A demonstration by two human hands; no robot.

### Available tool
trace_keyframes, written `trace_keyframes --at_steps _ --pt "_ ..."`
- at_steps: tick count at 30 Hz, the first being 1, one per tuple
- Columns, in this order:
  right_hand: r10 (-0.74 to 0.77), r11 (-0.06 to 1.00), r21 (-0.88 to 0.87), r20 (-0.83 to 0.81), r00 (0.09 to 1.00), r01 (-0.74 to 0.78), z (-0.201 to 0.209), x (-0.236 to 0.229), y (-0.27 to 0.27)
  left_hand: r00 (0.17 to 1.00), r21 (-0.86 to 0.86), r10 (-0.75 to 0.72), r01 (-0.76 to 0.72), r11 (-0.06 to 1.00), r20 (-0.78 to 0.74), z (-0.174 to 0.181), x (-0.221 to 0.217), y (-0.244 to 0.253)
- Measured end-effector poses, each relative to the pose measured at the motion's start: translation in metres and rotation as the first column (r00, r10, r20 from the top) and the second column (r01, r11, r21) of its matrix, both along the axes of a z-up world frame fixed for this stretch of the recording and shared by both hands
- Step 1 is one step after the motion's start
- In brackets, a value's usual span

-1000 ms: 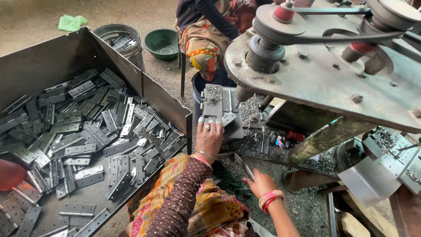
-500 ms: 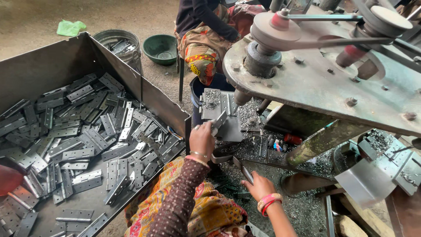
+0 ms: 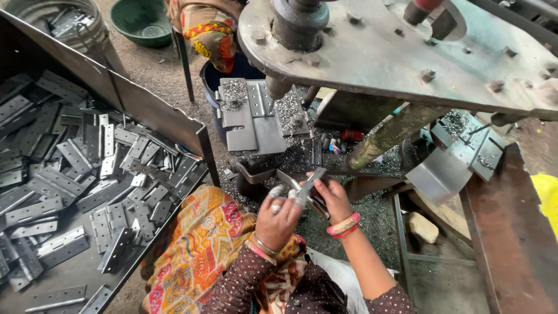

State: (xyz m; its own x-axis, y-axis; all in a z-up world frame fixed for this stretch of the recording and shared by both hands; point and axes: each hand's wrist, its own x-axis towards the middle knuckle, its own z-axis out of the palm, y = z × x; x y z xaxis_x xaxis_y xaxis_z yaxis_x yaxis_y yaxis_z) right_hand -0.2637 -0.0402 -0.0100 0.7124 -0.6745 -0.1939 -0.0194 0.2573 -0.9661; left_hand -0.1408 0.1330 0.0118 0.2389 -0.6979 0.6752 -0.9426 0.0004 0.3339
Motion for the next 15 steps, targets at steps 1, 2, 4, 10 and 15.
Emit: trace_keyframes --at_steps 1,2,4,10,15 --pt "-0.007 1.0 0.015 -0.011 1.0 0.007 0.002 0.001 0.0 0.996 0.053 0.068 -0.065 0.996 -0.062 -0.001 -0.003 -0.002" --pt "-0.014 0.999 0.029 -0.022 1.0 0.015 0.003 0.001 0.001 0.972 0.013 0.066 -0.065 0.998 -0.224 -0.002 -0.005 -0.005" --pt "-0.002 1.0 0.011 -0.03 1.0 0.002 0.001 0.001 0.003 0.851 -0.06 0.048 -0.094 0.994 -0.523 -0.009 -0.006 -0.007" --pt "0.03 0.996 -0.085 -0.007 1.0 -0.031 -0.015 -0.002 -0.007 0.115 -0.088 -0.092 0.04 0.995 -0.989 -0.031 -0.001 -0.016" --pt "0.101 0.993 -0.058 0.028 0.995 -0.099 -0.021 -0.008 -0.007 -0.112 -0.328 -0.331 -0.041 0.944 -0.937 -0.043 -0.001 -0.015"
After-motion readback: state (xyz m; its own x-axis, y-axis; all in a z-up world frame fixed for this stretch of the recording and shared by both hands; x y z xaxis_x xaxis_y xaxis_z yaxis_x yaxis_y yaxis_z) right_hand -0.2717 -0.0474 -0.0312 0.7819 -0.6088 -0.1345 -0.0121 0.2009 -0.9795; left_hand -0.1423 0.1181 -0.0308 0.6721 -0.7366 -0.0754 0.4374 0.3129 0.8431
